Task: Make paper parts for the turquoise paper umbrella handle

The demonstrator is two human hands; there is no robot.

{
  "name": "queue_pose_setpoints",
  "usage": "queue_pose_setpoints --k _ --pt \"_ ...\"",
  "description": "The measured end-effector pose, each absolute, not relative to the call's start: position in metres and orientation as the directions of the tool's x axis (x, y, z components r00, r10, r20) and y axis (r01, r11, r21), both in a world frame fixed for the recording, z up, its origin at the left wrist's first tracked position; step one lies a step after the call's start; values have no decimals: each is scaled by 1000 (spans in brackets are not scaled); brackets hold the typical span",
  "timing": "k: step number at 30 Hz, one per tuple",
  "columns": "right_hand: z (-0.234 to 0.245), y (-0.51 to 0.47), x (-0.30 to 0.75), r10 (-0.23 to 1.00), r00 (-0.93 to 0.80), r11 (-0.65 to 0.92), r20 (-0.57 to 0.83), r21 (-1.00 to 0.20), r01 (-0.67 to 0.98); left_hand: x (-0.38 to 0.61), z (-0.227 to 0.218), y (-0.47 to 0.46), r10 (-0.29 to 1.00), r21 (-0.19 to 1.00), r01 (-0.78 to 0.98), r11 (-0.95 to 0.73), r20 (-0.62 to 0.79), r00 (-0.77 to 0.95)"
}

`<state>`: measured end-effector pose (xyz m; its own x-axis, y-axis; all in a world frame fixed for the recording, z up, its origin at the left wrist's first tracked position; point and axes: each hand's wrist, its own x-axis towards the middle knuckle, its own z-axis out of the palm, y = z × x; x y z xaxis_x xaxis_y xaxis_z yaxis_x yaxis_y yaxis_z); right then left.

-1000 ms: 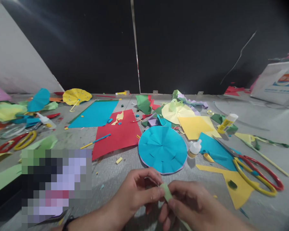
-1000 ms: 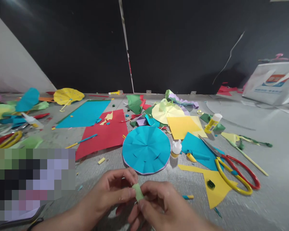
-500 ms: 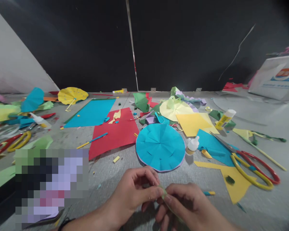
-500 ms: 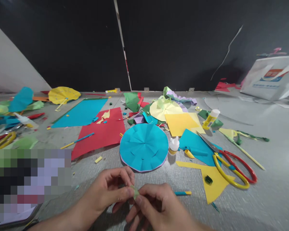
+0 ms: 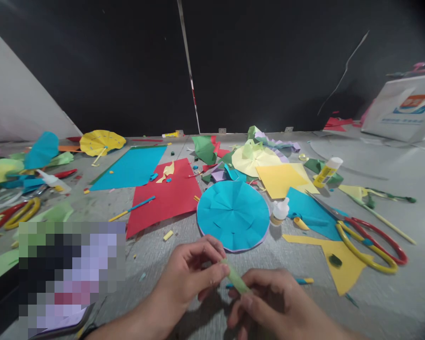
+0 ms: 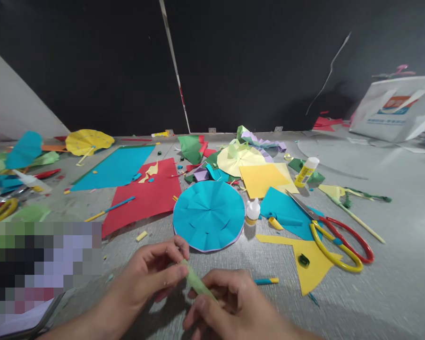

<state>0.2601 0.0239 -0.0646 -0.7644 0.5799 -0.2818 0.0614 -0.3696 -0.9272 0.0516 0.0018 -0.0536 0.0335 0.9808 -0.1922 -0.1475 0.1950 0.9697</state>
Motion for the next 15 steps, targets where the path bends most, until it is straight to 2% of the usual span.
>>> queue_pose_setpoints --k 4,9,15 --pt "-58 24 263 650 -721 -337 -242 -942 13 51 -50 3 980 962 -188 196 -197 12" --pt "-59 26 264 729 -648 -175 -220 -975 134 53 -47 5 967 940 -235 246 -254 -5" --pt "-62 36 264 850 -523 23 -64 -987 158 53 -44 5 981 955 -249 163 -183 -61"
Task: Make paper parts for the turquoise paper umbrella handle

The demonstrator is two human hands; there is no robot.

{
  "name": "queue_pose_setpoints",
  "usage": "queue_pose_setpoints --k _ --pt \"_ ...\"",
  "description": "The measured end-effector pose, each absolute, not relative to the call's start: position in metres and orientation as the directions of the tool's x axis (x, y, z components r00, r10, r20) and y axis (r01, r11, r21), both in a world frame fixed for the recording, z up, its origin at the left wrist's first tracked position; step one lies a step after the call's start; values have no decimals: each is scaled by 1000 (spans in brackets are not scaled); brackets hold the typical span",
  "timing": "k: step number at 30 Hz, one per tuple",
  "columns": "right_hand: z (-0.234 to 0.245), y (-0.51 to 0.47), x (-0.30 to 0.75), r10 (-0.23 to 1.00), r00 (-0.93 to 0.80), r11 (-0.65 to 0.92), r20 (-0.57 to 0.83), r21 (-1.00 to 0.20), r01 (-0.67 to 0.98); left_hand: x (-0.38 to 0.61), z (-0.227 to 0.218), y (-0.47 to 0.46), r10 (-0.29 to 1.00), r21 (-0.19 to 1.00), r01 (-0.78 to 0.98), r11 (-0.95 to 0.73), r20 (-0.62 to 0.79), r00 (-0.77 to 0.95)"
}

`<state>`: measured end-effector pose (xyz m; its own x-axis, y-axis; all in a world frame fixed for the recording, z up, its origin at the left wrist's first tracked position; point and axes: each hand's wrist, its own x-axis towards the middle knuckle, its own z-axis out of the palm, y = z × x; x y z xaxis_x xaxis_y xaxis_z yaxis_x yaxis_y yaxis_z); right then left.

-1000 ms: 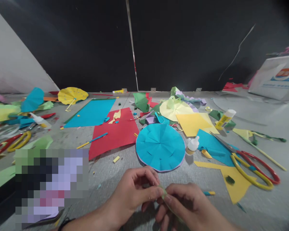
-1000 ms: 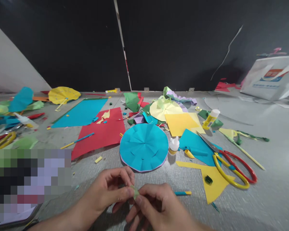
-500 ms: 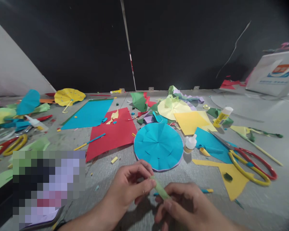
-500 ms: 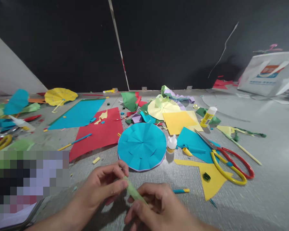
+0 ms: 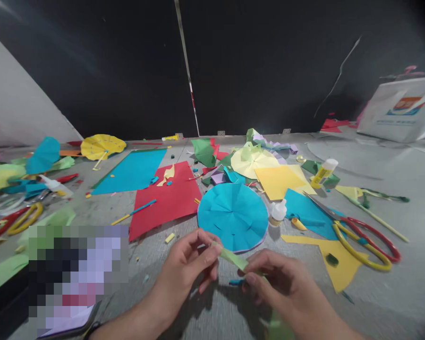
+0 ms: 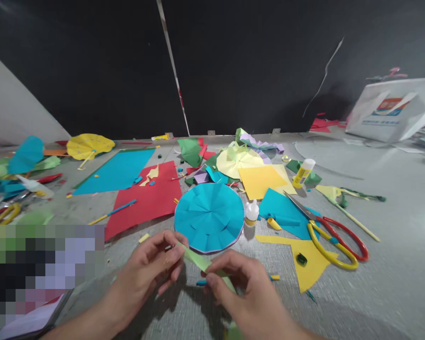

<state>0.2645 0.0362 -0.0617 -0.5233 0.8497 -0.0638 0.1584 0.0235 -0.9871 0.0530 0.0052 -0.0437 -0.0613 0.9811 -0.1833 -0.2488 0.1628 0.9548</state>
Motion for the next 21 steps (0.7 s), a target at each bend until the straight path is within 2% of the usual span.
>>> queue_pose_setpoints --k 4,10,14,18,20,21 --pt "-53 38 275 883 -469 135 -11 -951 278 54 -43 3 990 968 -219 124 -134 -33" --pt "-57 26 301 900 -435 245 -5 -820 517 53 -47 7 997 988 -150 35 -45 -59" --pt "-60 15 315 913 -402 299 66 -780 550 51 -51 13 998 989 -149 5 -16 -69" --pt "-51 10 310 873 -409 457 265 -736 499 53 -56 14 1000 989 -149 10 -14 -26" --pt "-43 11 299 838 -466 511 284 -709 485 56 -57 12 1000 989 -149 11 -12 -3" --pt "-40 11 293 834 -492 502 250 -712 490 57 -58 10 1000 989 -148 8 -8 5"
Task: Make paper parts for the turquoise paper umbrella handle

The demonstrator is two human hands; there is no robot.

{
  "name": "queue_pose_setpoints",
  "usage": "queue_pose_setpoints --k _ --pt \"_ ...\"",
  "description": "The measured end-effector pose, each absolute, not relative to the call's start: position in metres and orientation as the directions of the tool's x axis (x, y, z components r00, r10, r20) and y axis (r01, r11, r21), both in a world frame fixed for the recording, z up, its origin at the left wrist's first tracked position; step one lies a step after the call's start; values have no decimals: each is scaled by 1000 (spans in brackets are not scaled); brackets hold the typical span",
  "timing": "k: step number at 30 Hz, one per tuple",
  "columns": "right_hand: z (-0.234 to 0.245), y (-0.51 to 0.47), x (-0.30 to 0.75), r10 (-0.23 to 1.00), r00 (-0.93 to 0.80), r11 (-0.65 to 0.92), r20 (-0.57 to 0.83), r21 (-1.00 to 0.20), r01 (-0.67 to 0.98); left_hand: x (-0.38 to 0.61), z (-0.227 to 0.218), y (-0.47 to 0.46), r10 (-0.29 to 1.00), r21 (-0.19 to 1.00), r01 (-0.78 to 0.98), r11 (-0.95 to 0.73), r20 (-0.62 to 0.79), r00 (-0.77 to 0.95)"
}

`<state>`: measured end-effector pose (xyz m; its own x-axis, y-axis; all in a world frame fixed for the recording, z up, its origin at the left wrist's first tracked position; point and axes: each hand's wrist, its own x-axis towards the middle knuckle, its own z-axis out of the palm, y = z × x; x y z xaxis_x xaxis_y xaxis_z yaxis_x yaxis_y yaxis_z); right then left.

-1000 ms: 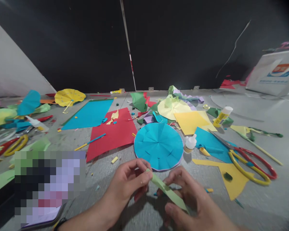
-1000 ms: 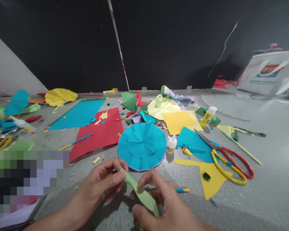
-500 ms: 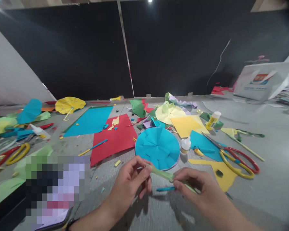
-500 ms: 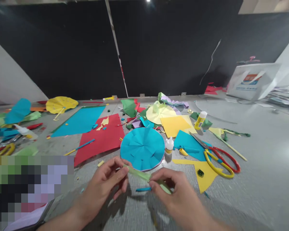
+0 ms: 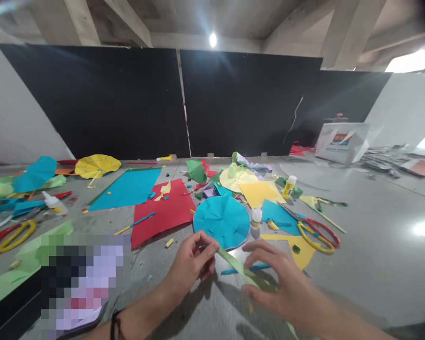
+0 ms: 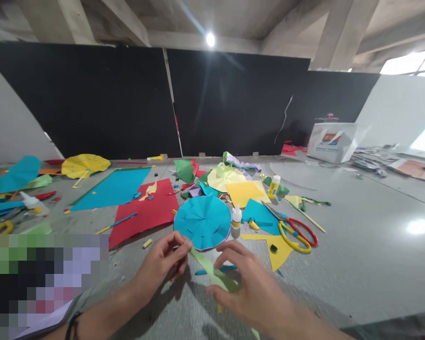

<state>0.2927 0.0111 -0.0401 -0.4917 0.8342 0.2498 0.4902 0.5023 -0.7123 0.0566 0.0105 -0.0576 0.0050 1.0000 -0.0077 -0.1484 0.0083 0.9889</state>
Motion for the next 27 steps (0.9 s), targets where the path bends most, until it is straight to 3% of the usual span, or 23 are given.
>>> queue_pose_setpoints --k 7,21,27 --pt "-44 14 262 864 -499 366 65 -761 535 58 -58 8 999 989 -150 -1 7 38" --pt "-62 -5 306 892 -448 202 -70 -823 531 62 -53 4 998 986 -167 -15 25 53" --pt "-68 -15 314 915 -403 280 7 -728 625 59 -52 5 1000 990 -139 -16 19 22"
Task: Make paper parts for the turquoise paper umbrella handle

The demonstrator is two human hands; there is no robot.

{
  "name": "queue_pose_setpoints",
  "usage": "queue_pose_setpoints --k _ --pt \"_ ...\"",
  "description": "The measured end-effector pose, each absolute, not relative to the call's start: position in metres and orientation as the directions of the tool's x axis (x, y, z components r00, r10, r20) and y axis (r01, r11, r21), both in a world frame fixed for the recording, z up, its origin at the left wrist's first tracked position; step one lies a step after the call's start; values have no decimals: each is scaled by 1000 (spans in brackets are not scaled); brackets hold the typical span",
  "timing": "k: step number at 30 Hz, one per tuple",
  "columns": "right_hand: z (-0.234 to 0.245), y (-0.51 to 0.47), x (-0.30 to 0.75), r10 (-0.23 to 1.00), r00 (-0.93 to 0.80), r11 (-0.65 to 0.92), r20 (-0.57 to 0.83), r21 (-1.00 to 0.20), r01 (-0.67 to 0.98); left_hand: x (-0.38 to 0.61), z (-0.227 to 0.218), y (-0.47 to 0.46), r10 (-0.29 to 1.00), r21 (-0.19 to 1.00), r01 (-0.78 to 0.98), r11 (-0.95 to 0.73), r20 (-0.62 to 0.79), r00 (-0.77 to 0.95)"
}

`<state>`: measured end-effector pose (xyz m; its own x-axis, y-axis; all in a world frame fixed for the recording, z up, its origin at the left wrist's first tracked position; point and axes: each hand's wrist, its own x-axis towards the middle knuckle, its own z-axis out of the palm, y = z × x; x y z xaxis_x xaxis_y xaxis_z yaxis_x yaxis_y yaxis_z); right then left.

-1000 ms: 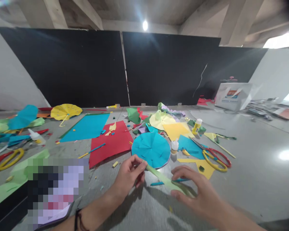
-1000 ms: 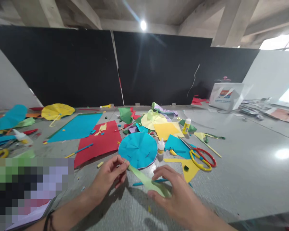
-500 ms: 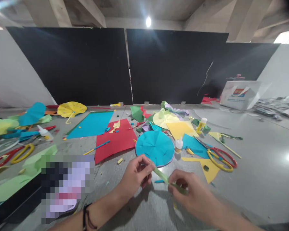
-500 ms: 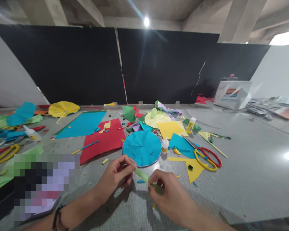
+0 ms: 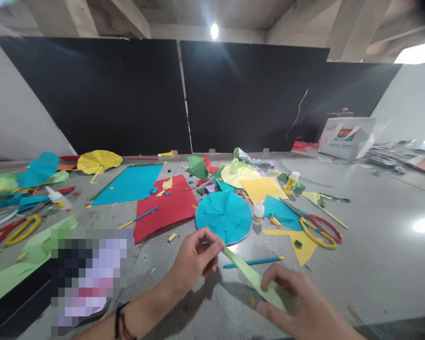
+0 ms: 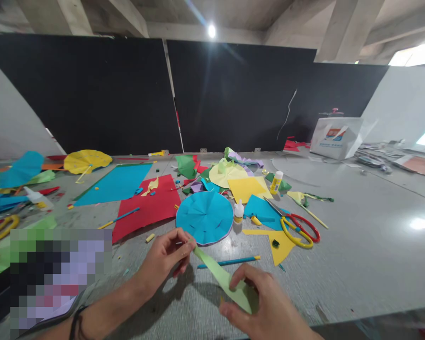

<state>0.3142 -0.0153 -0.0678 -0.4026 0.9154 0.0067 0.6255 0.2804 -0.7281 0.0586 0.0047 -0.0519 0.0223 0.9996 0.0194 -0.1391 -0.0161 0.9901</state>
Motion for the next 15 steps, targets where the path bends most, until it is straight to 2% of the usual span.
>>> queue_pose_setpoints --k 3,5,9,12,15 --pt "-65 -16 309 895 -427 383 130 -716 584 59 -53 3 999 993 -120 3 2 41" --pt "-56 -13 299 864 -476 427 163 -738 522 60 -53 1 998 994 -107 19 -13 60" --pt "-32 4 271 880 -472 295 57 -844 448 62 -52 -2 996 995 -93 32 -24 86" --pt "-27 22 255 811 -584 182 -40 -931 317 62 -51 -3 997 994 -106 12 -4 74" --pt "-36 38 249 704 -696 53 -141 -967 250 59 -50 -2 998 993 -121 3 4 55"
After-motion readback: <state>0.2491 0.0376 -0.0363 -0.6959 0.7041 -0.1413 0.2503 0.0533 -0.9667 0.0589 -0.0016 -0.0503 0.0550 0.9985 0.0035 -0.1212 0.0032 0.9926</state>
